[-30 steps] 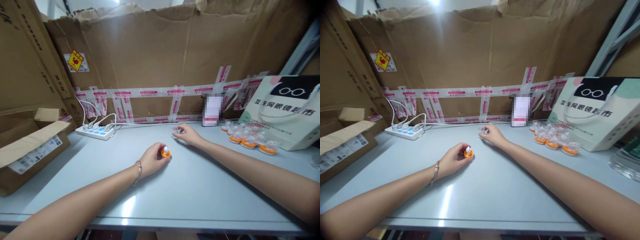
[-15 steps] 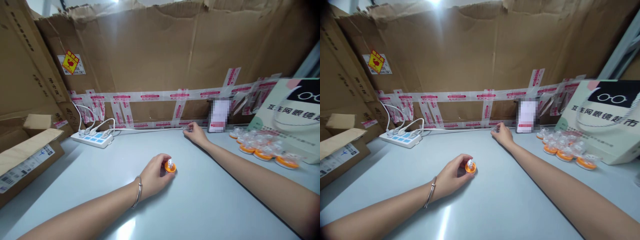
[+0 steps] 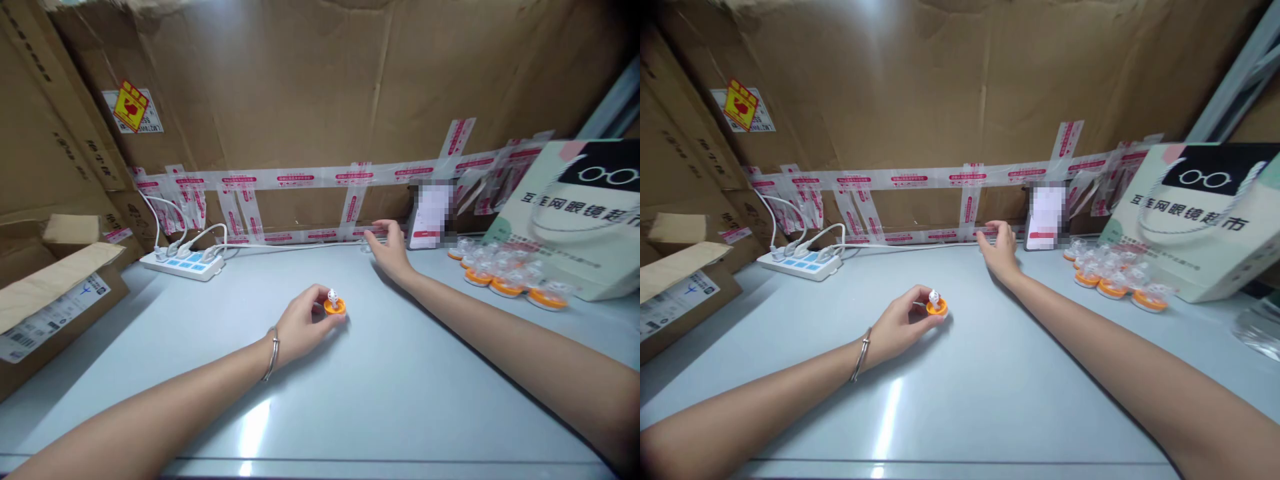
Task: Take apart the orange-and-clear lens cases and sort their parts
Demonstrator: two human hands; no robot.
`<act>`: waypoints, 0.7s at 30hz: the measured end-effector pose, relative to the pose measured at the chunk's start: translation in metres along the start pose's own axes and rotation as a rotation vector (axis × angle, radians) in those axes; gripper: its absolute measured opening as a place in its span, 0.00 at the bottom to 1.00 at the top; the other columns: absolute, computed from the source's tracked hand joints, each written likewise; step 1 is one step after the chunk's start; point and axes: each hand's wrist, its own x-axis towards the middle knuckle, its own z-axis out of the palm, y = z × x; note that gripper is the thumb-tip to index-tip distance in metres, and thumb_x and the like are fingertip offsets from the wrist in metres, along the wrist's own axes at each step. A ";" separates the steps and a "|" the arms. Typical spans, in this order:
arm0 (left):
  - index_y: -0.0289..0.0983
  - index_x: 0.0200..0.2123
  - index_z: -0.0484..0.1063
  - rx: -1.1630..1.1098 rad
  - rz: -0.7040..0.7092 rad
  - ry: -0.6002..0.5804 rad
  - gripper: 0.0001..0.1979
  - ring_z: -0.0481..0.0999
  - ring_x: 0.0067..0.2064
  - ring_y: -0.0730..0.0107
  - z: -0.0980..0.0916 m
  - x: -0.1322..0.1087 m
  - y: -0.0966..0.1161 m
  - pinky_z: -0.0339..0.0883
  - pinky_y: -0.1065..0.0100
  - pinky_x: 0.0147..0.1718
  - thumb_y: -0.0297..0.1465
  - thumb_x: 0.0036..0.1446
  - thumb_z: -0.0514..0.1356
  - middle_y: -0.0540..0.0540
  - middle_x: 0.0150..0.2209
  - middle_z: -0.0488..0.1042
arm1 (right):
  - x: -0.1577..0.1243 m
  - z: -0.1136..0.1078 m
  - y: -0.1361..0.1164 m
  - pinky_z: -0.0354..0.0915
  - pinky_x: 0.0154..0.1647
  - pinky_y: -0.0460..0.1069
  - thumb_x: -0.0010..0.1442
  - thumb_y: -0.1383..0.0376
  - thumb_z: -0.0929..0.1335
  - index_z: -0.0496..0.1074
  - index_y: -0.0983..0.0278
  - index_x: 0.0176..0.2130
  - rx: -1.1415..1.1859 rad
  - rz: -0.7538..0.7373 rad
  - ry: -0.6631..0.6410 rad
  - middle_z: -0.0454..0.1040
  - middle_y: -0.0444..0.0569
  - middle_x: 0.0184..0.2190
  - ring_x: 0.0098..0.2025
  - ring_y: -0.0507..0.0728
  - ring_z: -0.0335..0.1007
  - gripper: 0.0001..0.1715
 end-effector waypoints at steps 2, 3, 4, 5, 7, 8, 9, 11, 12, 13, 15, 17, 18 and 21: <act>0.36 0.37 0.65 -0.038 0.001 0.018 0.09 0.71 0.38 0.70 0.000 0.000 0.001 0.65 0.66 0.40 0.30 0.51 0.59 0.46 0.37 0.72 | -0.012 -0.009 -0.017 0.57 0.44 0.51 0.54 0.58 0.62 0.62 0.63 0.39 0.134 -0.059 -0.116 0.67 0.51 0.39 0.42 0.56 0.63 0.14; 0.36 0.37 0.65 -0.058 0.000 0.025 0.09 0.71 0.39 0.70 0.000 0.001 0.002 0.65 0.66 0.41 0.30 0.51 0.59 0.46 0.37 0.72 | -0.021 -0.014 -0.025 0.58 0.42 0.50 0.54 0.58 0.62 0.62 0.63 0.38 0.192 -0.076 -0.205 0.68 0.50 0.39 0.41 0.55 0.63 0.13; 0.36 0.37 0.65 -0.073 -0.002 0.030 0.09 0.70 0.39 0.70 0.000 0.001 0.002 0.65 0.65 0.41 0.30 0.51 0.59 0.46 0.37 0.72 | -0.030 -0.020 -0.033 0.59 0.40 0.49 0.55 0.58 0.62 0.63 0.63 0.37 0.232 -0.083 -0.304 0.68 0.49 0.39 0.39 0.54 0.64 0.12; 0.35 0.37 0.65 -0.085 -0.005 0.035 0.10 0.70 0.39 0.70 0.000 0.001 0.002 0.65 0.65 0.41 0.30 0.51 0.59 0.45 0.37 0.72 | -0.041 -0.026 -0.040 0.59 0.39 0.49 0.55 0.58 0.62 0.63 0.63 0.37 0.259 -0.078 -0.399 0.68 0.48 0.38 0.38 0.54 0.64 0.12; 0.35 0.37 0.66 -0.107 -0.002 0.025 0.10 0.71 0.38 0.70 0.001 0.001 0.001 0.65 0.66 0.40 0.31 0.51 0.59 0.45 0.37 0.72 | -0.060 -0.039 -0.052 0.59 0.39 0.49 0.56 0.58 0.62 0.65 0.63 0.38 0.292 -0.051 -0.572 0.69 0.47 0.37 0.38 0.54 0.64 0.12; 0.35 0.38 0.66 -0.121 0.004 0.013 0.11 0.71 0.37 0.71 0.001 0.001 0.001 0.65 0.66 0.40 0.31 0.50 0.60 0.45 0.37 0.72 | -0.068 -0.044 -0.057 0.60 0.39 0.49 0.57 0.57 0.62 0.65 0.62 0.38 0.316 -0.029 -0.646 0.69 0.47 0.37 0.38 0.54 0.65 0.13; 0.34 0.38 0.66 -0.132 0.010 0.002 0.12 0.71 0.37 0.71 0.001 0.001 0.001 0.65 0.67 0.39 0.32 0.50 0.60 0.45 0.36 0.72 | -0.075 -0.048 -0.061 0.60 0.39 0.50 0.57 0.57 0.62 0.66 0.63 0.38 0.348 -0.005 -0.711 0.70 0.47 0.36 0.38 0.54 0.65 0.13; 0.34 0.38 0.67 -0.135 0.022 -0.010 0.13 0.71 0.36 0.72 0.001 0.001 0.001 0.65 0.68 0.37 0.32 0.49 0.61 0.46 0.36 0.73 | -0.083 -0.053 -0.067 0.61 0.38 0.49 0.58 0.56 0.61 0.66 0.63 0.38 0.414 0.040 -0.810 0.71 0.47 0.35 0.37 0.53 0.66 0.14; 0.34 0.37 0.67 -0.125 0.026 -0.010 0.13 0.71 0.35 0.73 0.001 0.001 0.002 0.65 0.69 0.36 0.32 0.48 0.62 0.46 0.35 0.73 | -0.086 -0.054 -0.070 0.61 0.37 0.49 0.57 0.56 0.62 0.66 0.63 0.37 0.436 0.052 -0.846 0.71 0.47 0.34 0.35 0.53 0.66 0.14; 0.34 0.37 0.67 -0.112 0.031 -0.007 0.13 0.71 0.34 0.73 0.001 0.001 0.002 0.65 0.70 0.35 0.32 0.48 0.62 0.47 0.35 0.73 | -0.087 -0.054 -0.072 0.61 0.36 0.48 0.56 0.55 0.63 0.66 0.63 0.36 0.445 0.054 -0.868 0.71 0.46 0.33 0.34 0.52 0.65 0.14; 0.34 0.36 0.68 -0.077 0.039 -0.003 0.14 0.71 0.33 0.73 0.001 0.000 0.001 0.66 0.70 0.34 0.33 0.46 0.63 0.47 0.33 0.73 | -0.087 -0.053 -0.074 0.60 0.32 0.47 0.53 0.56 0.66 0.67 0.64 0.34 0.430 0.051 -0.883 0.70 0.45 0.29 0.30 0.51 0.64 0.14; 0.34 0.35 0.69 -0.031 0.054 -0.002 0.14 0.70 0.32 0.73 0.000 0.000 -0.001 0.66 0.70 0.34 0.34 0.44 0.64 0.47 0.33 0.72 | -0.088 -0.051 -0.075 0.58 0.29 0.46 0.49 0.56 0.68 0.67 0.64 0.32 0.405 0.065 -0.879 0.68 0.43 0.25 0.26 0.49 0.61 0.15; 0.34 0.34 0.69 -0.007 0.061 -0.001 0.14 0.70 0.32 0.73 0.001 0.000 -0.002 0.66 0.70 0.33 0.34 0.44 0.65 0.47 0.32 0.71 | -0.088 -0.050 -0.074 0.57 0.28 0.46 0.49 0.56 0.69 0.67 0.64 0.32 0.397 0.081 -0.877 0.66 0.42 0.24 0.25 0.49 0.59 0.15; 0.35 0.33 0.71 0.047 0.084 -0.005 0.15 0.70 0.31 0.72 0.002 0.000 -0.006 0.65 0.70 0.32 0.35 0.42 0.66 0.48 0.31 0.70 | -0.091 -0.049 -0.074 0.55 0.25 0.45 0.47 0.56 0.70 0.67 0.65 0.30 0.374 0.117 -0.877 0.62 0.40 0.21 0.24 0.48 0.56 0.16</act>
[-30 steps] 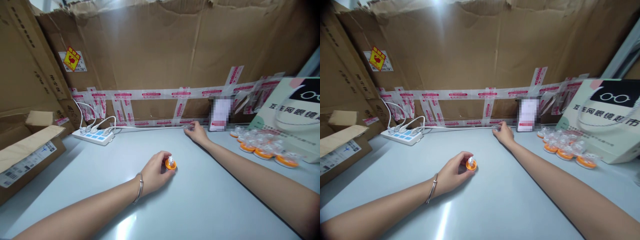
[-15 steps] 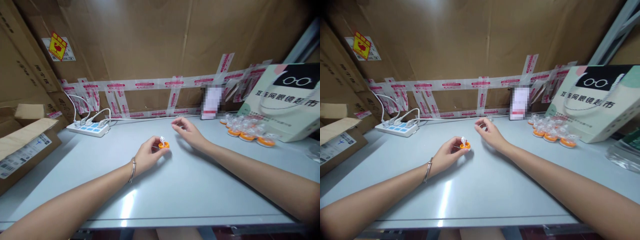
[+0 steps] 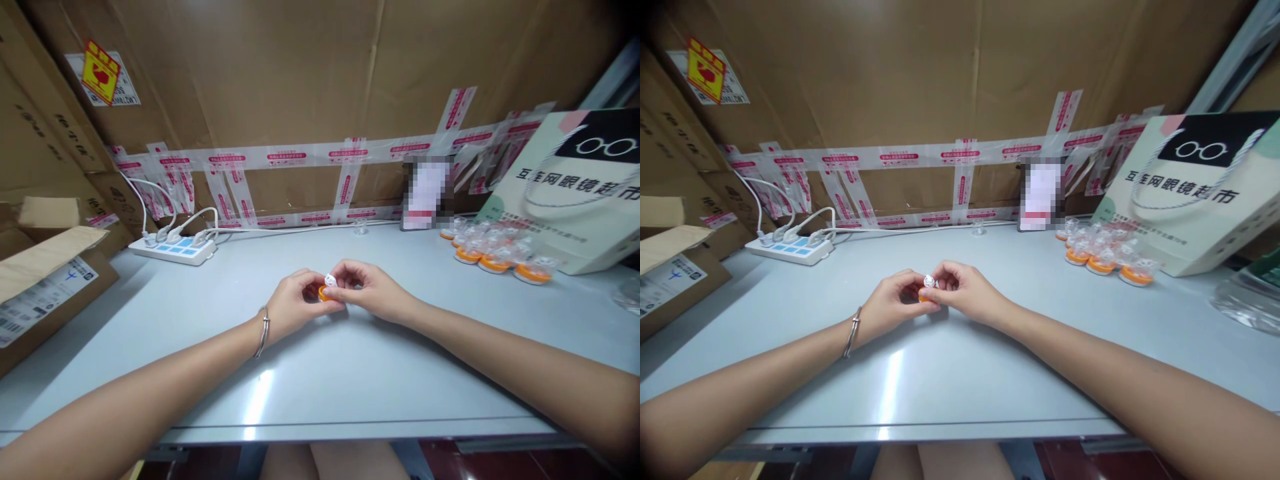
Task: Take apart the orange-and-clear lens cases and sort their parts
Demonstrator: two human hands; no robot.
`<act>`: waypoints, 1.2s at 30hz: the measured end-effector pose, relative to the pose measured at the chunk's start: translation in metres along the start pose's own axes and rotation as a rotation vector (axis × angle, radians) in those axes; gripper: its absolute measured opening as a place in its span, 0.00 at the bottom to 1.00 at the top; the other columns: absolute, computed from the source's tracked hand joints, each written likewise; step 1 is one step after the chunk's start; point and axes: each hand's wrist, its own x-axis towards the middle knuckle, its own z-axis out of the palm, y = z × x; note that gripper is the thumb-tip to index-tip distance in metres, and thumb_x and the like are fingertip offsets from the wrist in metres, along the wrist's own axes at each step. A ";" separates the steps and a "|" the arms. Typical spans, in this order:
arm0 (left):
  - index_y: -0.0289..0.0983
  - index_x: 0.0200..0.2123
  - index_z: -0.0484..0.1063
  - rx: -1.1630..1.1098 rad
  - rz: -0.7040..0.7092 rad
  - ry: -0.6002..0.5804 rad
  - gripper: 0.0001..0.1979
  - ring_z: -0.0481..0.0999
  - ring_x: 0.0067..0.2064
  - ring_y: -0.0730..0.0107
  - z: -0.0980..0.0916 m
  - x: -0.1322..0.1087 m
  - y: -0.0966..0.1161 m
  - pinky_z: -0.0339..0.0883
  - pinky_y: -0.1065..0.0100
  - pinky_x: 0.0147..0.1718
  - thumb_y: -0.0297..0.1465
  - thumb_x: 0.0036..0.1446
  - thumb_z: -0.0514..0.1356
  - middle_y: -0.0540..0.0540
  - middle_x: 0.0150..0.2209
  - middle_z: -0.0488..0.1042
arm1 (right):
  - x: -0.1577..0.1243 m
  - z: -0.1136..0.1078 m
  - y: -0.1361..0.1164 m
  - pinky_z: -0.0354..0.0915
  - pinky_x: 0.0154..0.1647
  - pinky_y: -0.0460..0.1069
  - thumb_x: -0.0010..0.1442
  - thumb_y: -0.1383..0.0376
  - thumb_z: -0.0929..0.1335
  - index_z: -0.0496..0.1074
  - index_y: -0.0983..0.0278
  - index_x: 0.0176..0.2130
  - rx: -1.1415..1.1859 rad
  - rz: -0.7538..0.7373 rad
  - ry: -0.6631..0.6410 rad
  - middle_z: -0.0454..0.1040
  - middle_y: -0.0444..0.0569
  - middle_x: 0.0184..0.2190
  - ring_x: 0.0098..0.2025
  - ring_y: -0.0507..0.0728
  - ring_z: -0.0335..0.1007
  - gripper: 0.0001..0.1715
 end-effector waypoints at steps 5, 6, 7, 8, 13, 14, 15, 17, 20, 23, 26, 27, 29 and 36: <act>0.34 0.32 0.73 0.039 -0.040 -0.008 0.14 0.69 0.30 0.72 0.002 0.001 0.000 0.65 0.70 0.32 0.35 0.41 0.66 0.49 0.29 0.68 | -0.004 0.003 -0.003 0.55 0.25 0.44 0.50 0.59 0.68 0.68 0.66 0.28 -0.118 -0.030 0.030 0.64 0.42 0.22 0.25 0.49 0.58 0.11; 0.34 0.32 0.73 0.038 -0.056 -0.012 0.13 0.69 0.30 0.72 0.002 0.001 0.001 0.64 0.70 0.32 0.35 0.41 0.66 0.49 0.29 0.67 | -0.005 0.003 -0.004 0.56 0.26 0.44 0.51 0.61 0.67 0.69 0.66 0.29 -0.152 -0.061 0.036 0.65 0.43 0.23 0.26 0.49 0.59 0.09; 0.34 0.32 0.74 0.035 -0.071 -0.017 0.13 0.68 0.30 0.73 0.002 0.001 0.002 0.64 0.70 0.31 0.34 0.42 0.65 0.50 0.29 0.67 | -0.005 0.003 -0.004 0.57 0.27 0.44 0.52 0.62 0.66 0.69 0.66 0.29 -0.184 -0.094 0.040 0.66 0.43 0.24 0.26 0.49 0.59 0.08; 0.34 0.32 0.74 0.032 -0.082 -0.024 0.12 0.68 0.29 0.73 0.002 0.001 0.003 0.64 0.70 0.31 0.33 0.42 0.65 0.50 0.29 0.66 | -0.006 0.003 -0.004 0.57 0.27 0.45 0.53 0.63 0.65 0.69 0.66 0.29 -0.211 -0.123 0.043 0.66 0.44 0.25 0.27 0.49 0.60 0.07; 0.35 0.32 0.75 0.072 -0.074 -0.037 0.10 0.67 0.29 0.74 0.001 0.003 0.005 0.63 0.70 0.32 0.32 0.44 0.64 0.50 0.28 0.65 | -0.005 0.004 -0.001 0.60 0.29 0.45 0.55 0.65 0.64 0.70 0.66 0.30 -0.258 -0.192 0.053 0.68 0.46 0.28 0.28 0.50 0.63 0.07; 0.35 0.32 0.75 0.086 -0.069 -0.037 0.10 0.67 0.30 0.73 0.000 0.003 0.005 0.63 0.70 0.33 0.32 0.45 0.64 0.50 0.28 0.64 | -0.005 0.004 0.000 0.60 0.30 0.46 0.55 0.65 0.64 0.70 0.66 0.31 -0.258 -0.202 0.057 0.69 0.47 0.28 0.29 0.51 0.63 0.07; 0.36 0.33 0.75 0.099 -0.061 -0.039 0.10 0.67 0.30 0.73 0.000 0.003 0.005 0.63 0.70 0.33 0.32 0.45 0.63 0.50 0.29 0.64 | -0.004 0.005 0.001 0.60 0.31 0.46 0.55 0.66 0.64 0.70 0.66 0.31 -0.256 -0.213 0.062 0.69 0.47 0.28 0.30 0.51 0.64 0.07; 0.36 0.33 0.74 0.127 -0.037 -0.046 0.09 0.67 0.30 0.73 0.000 0.004 0.004 0.63 0.70 0.34 0.33 0.46 0.63 0.50 0.29 0.64 | -0.004 0.007 0.003 0.61 0.32 0.46 0.55 0.67 0.63 0.70 0.66 0.32 -0.248 -0.240 0.079 0.70 0.48 0.29 0.31 0.52 0.65 0.07; 0.36 0.32 0.74 0.165 -0.007 -0.057 0.08 0.67 0.31 0.72 0.000 0.004 0.001 0.63 0.70 0.33 0.32 0.47 0.62 0.50 0.28 0.63 | -0.003 0.009 0.006 0.61 0.35 0.47 0.55 0.69 0.62 0.70 0.66 0.31 -0.244 -0.289 0.099 0.70 0.49 0.30 0.33 0.53 0.66 0.07; 0.37 0.33 0.74 0.185 -0.011 -0.057 0.09 0.67 0.31 0.72 0.000 0.004 -0.001 0.63 0.70 0.34 0.31 0.46 0.63 0.50 0.29 0.63 | -0.001 0.008 0.008 0.61 0.35 0.47 0.55 0.70 0.61 0.69 0.65 0.31 -0.226 -0.305 0.195 0.70 0.48 0.29 0.32 0.52 0.66 0.07; 0.38 0.34 0.74 0.199 -0.010 -0.055 0.10 0.67 0.31 0.73 0.001 0.003 -0.002 0.63 0.70 0.34 0.31 0.44 0.64 0.51 0.29 0.63 | 0.002 0.007 0.009 0.61 0.32 0.46 0.54 0.68 0.62 0.68 0.65 0.31 -0.190 -0.261 0.292 0.70 0.46 0.28 0.30 0.52 0.65 0.06; 0.38 0.34 0.74 0.201 -0.015 -0.048 0.10 0.67 0.31 0.73 0.001 0.003 -0.002 0.63 0.71 0.34 0.31 0.44 0.64 0.51 0.29 0.63 | 0.003 0.006 0.010 0.61 0.32 0.46 0.54 0.68 0.62 0.68 0.65 0.31 -0.174 -0.242 0.290 0.70 0.46 0.28 0.30 0.52 0.65 0.06; 0.38 0.35 0.74 0.199 -0.040 -0.026 0.11 0.68 0.31 0.74 0.001 0.004 -0.001 0.64 0.70 0.34 0.32 0.45 0.64 0.51 0.30 0.63 | 0.004 0.006 0.011 0.62 0.34 0.47 0.54 0.66 0.63 0.69 0.65 0.32 -0.116 -0.203 0.257 0.70 0.46 0.28 0.31 0.52 0.66 0.06; 0.36 0.40 0.72 0.252 -0.049 0.041 0.14 0.69 0.32 0.72 -0.001 0.005 0.000 0.65 0.69 0.34 0.30 0.47 0.61 0.47 0.33 0.68 | 0.002 0.004 0.004 0.64 0.41 0.51 0.49 0.58 0.68 0.72 0.66 0.38 0.261 0.002 0.238 0.74 0.47 0.31 0.34 0.53 0.69 0.18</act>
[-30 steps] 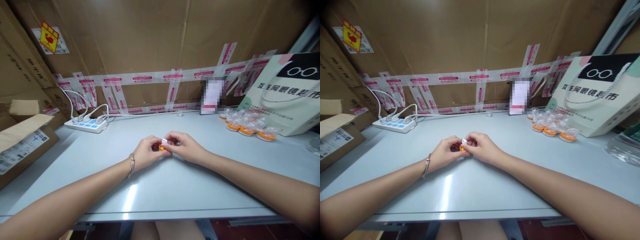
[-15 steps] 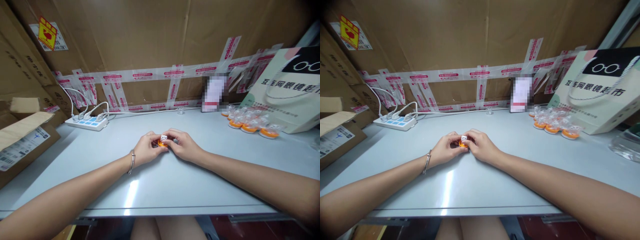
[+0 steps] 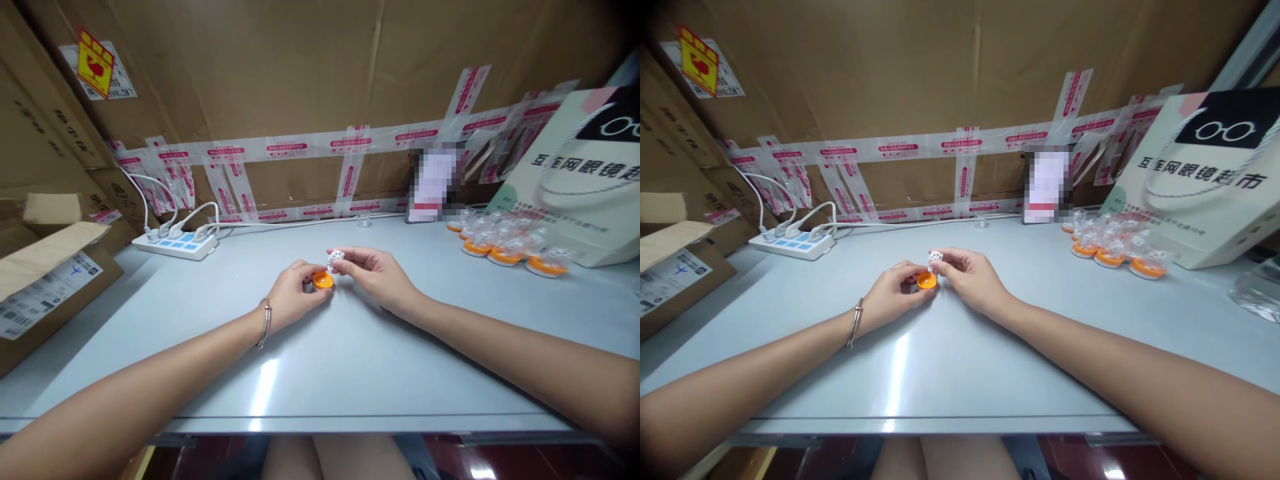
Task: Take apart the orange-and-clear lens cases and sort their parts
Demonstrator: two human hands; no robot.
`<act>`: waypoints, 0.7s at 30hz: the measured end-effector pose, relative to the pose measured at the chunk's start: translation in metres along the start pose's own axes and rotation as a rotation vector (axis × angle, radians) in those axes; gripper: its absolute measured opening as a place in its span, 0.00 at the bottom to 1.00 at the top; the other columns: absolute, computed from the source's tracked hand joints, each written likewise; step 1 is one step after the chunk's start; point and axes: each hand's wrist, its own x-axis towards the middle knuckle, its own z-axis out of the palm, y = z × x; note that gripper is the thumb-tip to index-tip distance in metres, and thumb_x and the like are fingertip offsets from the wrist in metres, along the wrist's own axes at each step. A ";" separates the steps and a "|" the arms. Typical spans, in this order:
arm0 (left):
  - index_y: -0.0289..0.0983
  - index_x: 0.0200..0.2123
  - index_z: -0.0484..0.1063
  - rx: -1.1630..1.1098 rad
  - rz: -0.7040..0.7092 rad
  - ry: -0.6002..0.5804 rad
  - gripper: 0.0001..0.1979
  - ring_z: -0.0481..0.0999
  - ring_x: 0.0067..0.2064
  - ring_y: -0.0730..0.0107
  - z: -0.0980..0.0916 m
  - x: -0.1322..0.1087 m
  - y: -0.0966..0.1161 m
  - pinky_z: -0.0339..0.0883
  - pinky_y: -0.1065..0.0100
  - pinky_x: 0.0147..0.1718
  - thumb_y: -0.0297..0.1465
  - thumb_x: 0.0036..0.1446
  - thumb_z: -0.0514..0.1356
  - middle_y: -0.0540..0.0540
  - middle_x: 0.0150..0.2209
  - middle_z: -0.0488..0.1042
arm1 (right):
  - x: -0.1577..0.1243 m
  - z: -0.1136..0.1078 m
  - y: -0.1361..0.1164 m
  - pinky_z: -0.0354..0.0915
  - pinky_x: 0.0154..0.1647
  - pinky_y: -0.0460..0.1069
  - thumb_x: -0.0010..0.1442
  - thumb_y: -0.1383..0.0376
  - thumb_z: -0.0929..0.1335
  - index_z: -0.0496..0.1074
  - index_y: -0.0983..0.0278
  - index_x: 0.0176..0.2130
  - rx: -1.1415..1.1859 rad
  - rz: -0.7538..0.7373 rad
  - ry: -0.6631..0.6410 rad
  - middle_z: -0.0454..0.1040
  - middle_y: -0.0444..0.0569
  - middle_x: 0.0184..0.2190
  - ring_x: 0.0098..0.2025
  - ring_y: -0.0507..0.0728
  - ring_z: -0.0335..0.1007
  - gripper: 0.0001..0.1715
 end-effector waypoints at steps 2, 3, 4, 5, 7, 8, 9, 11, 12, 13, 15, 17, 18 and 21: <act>0.35 0.42 0.71 0.008 -0.002 0.020 0.15 0.69 0.33 0.71 0.001 0.001 -0.002 0.65 0.68 0.35 0.30 0.49 0.60 0.46 0.34 0.68 | -0.002 0.000 -0.005 0.64 0.42 0.52 0.47 0.56 0.69 0.72 0.66 0.41 0.047 0.017 -0.013 0.74 0.47 0.30 0.34 0.53 0.69 0.22; 0.35 0.43 0.71 0.001 -0.008 0.028 0.16 0.69 0.34 0.71 0.001 0.001 -0.003 0.66 0.68 0.36 0.30 0.49 0.59 0.46 0.36 0.69 | -0.002 0.000 -0.007 0.64 0.42 0.52 0.47 0.56 0.70 0.72 0.66 0.42 0.059 0.014 -0.019 0.74 0.47 0.30 0.34 0.53 0.69 0.23; 0.34 0.44 0.69 -0.017 -0.015 0.036 0.17 0.70 0.36 0.70 0.002 0.002 -0.004 0.66 0.67 0.38 0.30 0.49 0.59 0.45 0.37 0.69 | -0.003 -0.001 -0.009 0.64 0.42 0.53 0.47 0.56 0.70 0.72 0.66 0.43 0.066 0.009 -0.025 0.73 0.46 0.29 0.34 0.53 0.68 0.25; 0.34 0.46 0.68 -0.042 -0.023 0.043 0.18 0.70 0.38 0.69 0.003 0.002 -0.005 0.66 0.66 0.40 0.29 0.49 0.60 0.43 0.39 0.69 | -0.003 -0.001 -0.010 0.64 0.42 0.53 0.47 0.56 0.70 0.71 0.66 0.44 0.070 0.005 -0.032 0.73 0.46 0.29 0.34 0.53 0.68 0.25; 0.33 0.47 0.66 -0.090 -0.030 0.050 0.21 0.70 0.41 0.68 0.004 0.003 -0.007 0.66 0.65 0.43 0.29 0.48 0.61 0.41 0.43 0.69 | -0.003 -0.001 -0.010 0.64 0.41 0.52 0.47 0.57 0.70 0.70 0.66 0.44 0.082 0.003 -0.051 0.72 0.46 0.29 0.33 0.52 0.68 0.25; 0.33 0.48 0.65 -0.104 -0.025 0.049 0.22 0.70 0.42 0.67 0.004 0.002 -0.008 0.66 0.65 0.44 0.29 0.47 0.62 0.40 0.45 0.68 | -0.004 -0.002 -0.010 0.64 0.41 0.51 0.48 0.57 0.70 0.69 0.66 0.44 0.093 0.004 -0.062 0.72 0.46 0.29 0.33 0.52 0.69 0.24; 0.33 0.48 0.65 -0.110 -0.013 0.053 0.22 0.70 0.43 0.67 0.004 0.002 -0.008 0.66 0.65 0.44 0.29 0.47 0.62 0.40 0.46 0.67 | -0.004 -0.002 -0.009 0.64 0.40 0.51 0.48 0.58 0.70 0.68 0.66 0.44 0.105 0.003 -0.069 0.72 0.45 0.29 0.33 0.52 0.69 0.24; 0.34 0.47 0.64 -0.098 0.027 0.090 0.20 0.69 0.46 0.66 0.001 0.001 -0.006 0.65 0.64 0.45 0.29 0.49 0.60 0.40 0.47 0.67 | -0.005 -0.002 -0.009 0.64 0.38 0.49 0.48 0.60 0.70 0.66 0.64 0.43 0.123 -0.010 -0.065 0.72 0.44 0.29 0.32 0.51 0.69 0.22; 0.34 0.48 0.64 -0.088 0.048 0.126 0.19 0.68 0.47 0.65 -0.001 0.000 -0.004 0.64 0.63 0.46 0.29 0.51 0.58 0.40 0.48 0.67 | -0.005 -0.002 -0.009 0.64 0.37 0.48 0.48 0.61 0.70 0.65 0.64 0.41 0.128 -0.018 -0.054 0.72 0.43 0.28 0.32 0.50 0.69 0.21; 0.35 0.48 0.64 -0.084 0.067 0.166 0.17 0.67 0.48 0.66 -0.004 -0.002 -0.002 0.63 0.63 0.46 0.28 0.52 0.56 0.41 0.48 0.67 | -0.006 -0.002 -0.010 0.64 0.36 0.48 0.48 0.61 0.70 0.64 0.63 0.40 0.129 -0.025 -0.044 0.72 0.43 0.28 0.31 0.50 0.69 0.19; 0.36 0.47 0.64 -0.093 0.102 0.231 0.16 0.67 0.49 0.66 -0.010 -0.004 0.005 0.62 0.63 0.46 0.27 0.54 0.53 0.43 0.48 0.67 | -0.009 -0.002 -0.013 0.65 0.37 0.49 0.48 0.61 0.70 0.63 0.63 0.37 0.125 -0.036 -0.053 0.72 0.43 0.29 0.32 0.51 0.69 0.17; 0.37 0.46 0.66 -0.122 0.147 0.252 0.14 0.67 0.48 0.67 -0.015 -0.008 0.012 0.62 0.64 0.45 0.28 0.56 0.52 0.44 0.46 0.69 | -0.012 -0.001 -0.018 0.65 0.39 0.50 0.50 0.61 0.69 0.63 0.63 0.36 0.114 -0.052 -0.101 0.72 0.44 0.30 0.33 0.51 0.70 0.14; 0.37 0.46 0.66 -0.132 0.178 0.250 0.13 0.68 0.48 0.67 -0.018 -0.009 0.015 0.62 0.65 0.44 0.28 0.57 0.52 0.44 0.45 0.69 | -0.014 0.000 -0.020 0.65 0.40 0.50 0.51 0.61 0.68 0.64 0.63 0.37 0.108 -0.063 -0.131 0.72 0.45 0.30 0.34 0.51 0.70 0.13; 0.39 0.45 0.68 -0.117 0.296 0.272 0.12 0.68 0.46 0.67 -0.032 -0.013 0.025 0.63 0.66 0.43 0.29 0.58 0.52 0.45 0.44 0.70 | -0.017 0.002 -0.022 0.66 0.41 0.51 0.53 0.62 0.67 0.65 0.63 0.38 0.112 -0.087 -0.181 0.72 0.46 0.31 0.35 0.52 0.70 0.12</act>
